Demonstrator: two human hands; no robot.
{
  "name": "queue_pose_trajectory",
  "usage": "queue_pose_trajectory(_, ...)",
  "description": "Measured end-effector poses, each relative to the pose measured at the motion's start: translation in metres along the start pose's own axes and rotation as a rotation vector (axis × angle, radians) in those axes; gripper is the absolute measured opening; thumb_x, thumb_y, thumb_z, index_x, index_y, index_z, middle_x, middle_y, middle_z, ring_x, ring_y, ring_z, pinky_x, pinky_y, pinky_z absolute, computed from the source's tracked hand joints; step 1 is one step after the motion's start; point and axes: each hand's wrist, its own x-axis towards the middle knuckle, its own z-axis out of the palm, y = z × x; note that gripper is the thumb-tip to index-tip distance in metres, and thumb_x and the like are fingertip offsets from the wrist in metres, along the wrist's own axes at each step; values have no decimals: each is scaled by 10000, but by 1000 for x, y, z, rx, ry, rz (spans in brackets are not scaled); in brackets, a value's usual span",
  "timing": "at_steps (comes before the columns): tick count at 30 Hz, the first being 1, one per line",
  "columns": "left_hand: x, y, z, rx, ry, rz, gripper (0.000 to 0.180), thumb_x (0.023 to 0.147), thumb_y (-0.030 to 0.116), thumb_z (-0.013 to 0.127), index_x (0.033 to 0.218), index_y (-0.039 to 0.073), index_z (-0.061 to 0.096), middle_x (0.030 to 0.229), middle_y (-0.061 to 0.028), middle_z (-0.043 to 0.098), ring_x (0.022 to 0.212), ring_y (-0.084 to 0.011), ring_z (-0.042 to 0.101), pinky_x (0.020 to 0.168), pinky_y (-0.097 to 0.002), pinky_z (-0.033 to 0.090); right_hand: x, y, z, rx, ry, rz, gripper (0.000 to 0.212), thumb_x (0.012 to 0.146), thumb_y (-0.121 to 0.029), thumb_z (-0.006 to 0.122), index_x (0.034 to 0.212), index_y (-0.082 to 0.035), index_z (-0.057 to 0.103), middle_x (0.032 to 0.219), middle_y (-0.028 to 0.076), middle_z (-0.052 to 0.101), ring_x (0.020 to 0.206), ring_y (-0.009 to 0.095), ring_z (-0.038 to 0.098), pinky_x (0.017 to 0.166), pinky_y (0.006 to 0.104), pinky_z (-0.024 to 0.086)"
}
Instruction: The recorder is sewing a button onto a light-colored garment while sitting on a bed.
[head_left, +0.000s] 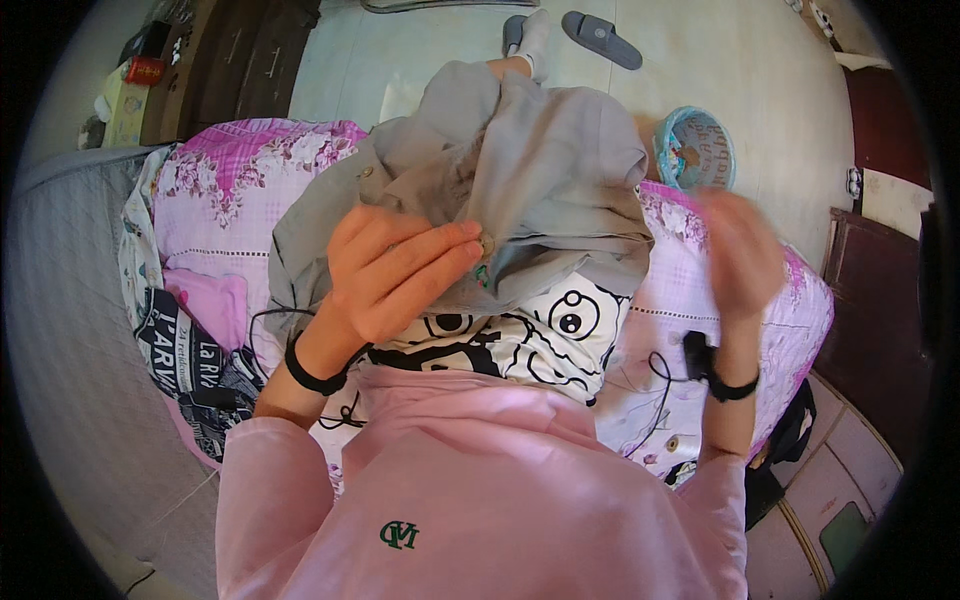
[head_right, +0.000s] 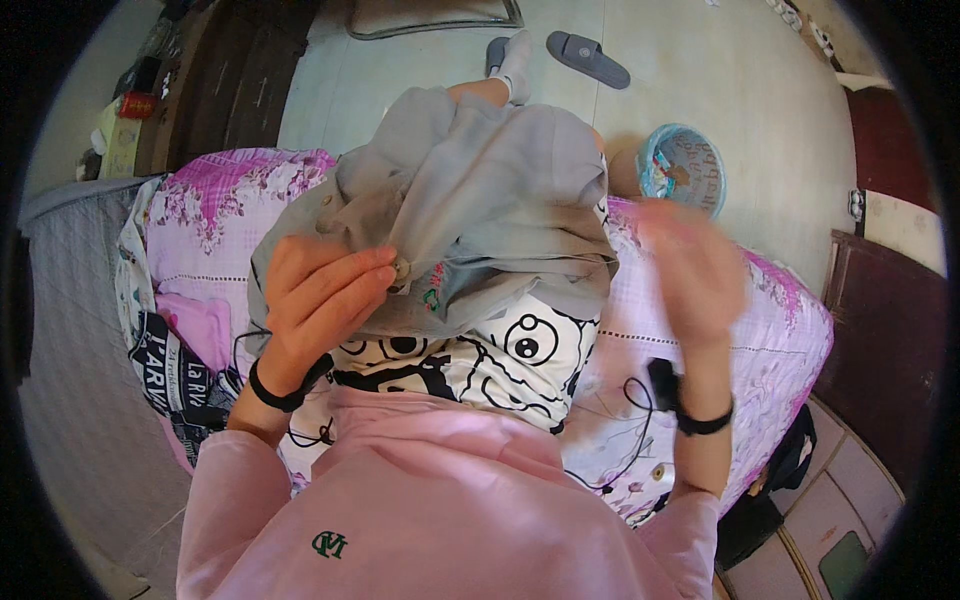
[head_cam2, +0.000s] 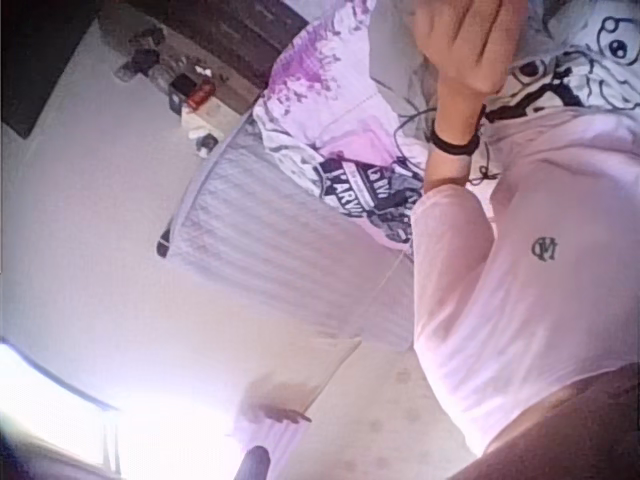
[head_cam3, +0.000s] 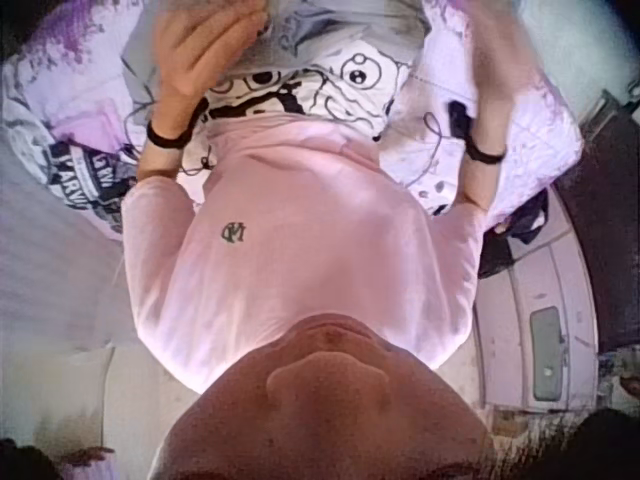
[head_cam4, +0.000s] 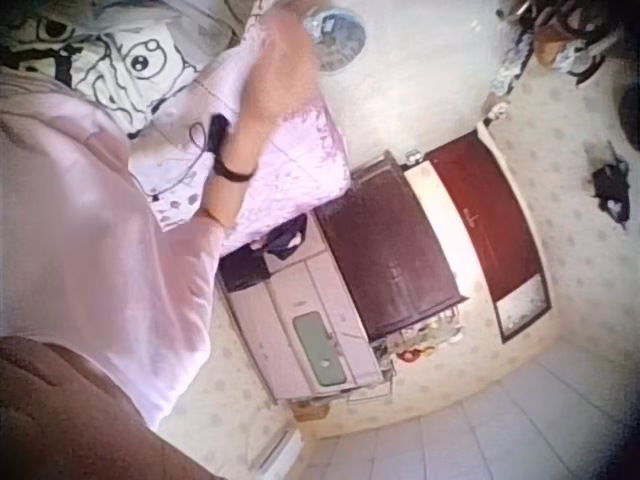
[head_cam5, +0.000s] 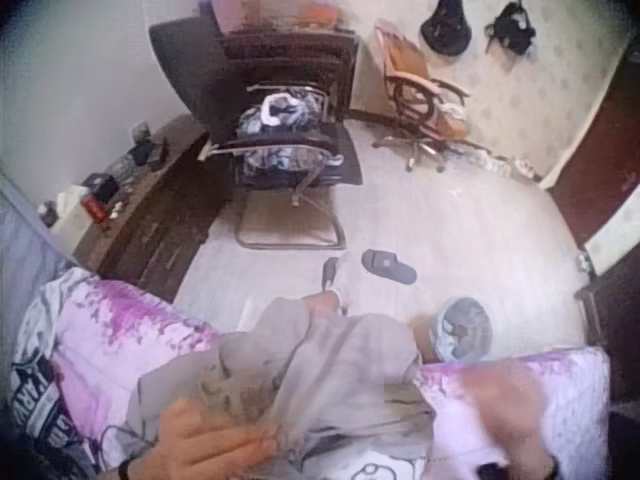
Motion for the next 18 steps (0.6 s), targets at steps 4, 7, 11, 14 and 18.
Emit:
queue_pose_trajectory(4, 3, 5, -1, -20, -9, -20, 245, 681, 110, 676, 913, 39, 710, 981, -67, 715, 707, -157, 587, 571, -271, 369, 54, -63, 42, 280, 22, -318, 252, 612, -43, 688, 859, 10, 687, 884, 135, 661, 776, 273, 668, 586, 324, 530)
queue_pose_trajectory(7, 3, 5, -4, -40, -28, -20, 234, 687, 105, 676, 908, 38, 709, 988, -76, 715, 705, -159, 585, 573, -269, 369, 61, -69, 54, 325, 81, -383, 237, 586, -47, 692, 811, 21, 667, 858, 124, 629, 741, 256, 653, 531, 293, 506)
queue_pose_trajectory(11, -4, 5, -1, -52, -5, -18, 225, 688, 106, 677, 900, 35, 707, 982, -84, 717, 700, -159, 582, 571, -267, 370, 63, -75, 62, 369, 59, -389, 235, 561, -50, 705, 781, 18, 660, 821, 110, 608, 694, 240, 629, 511, 295, 498)
queue_pose_trajectory(14, -2, 5, 0, -63, 6, -23, 212, 690, 101, 679, 889, 30, 704, 973, -90, 719, 696, -163, 578, 574, -269, 380, 64, -78, 63, 374, 79, -404, 239, 548, -55, 697, 771, 17, 650, 805, 104, 598, 687, 231, 618, 507, 292, 492)
queue_pose_trajectory(18, 0, 3, 1, -68, 16, -8, 200, 687, 90, 684, 876, 30, 701, 966, -93, 719, 697, -168, 575, 581, -276, 395, 63, -76, 64, 314, 76, -471, 266, 523, -81, 655, 769, 19, 640, 794, 98, 589, 702, 217, 603, 508, 281, 480)
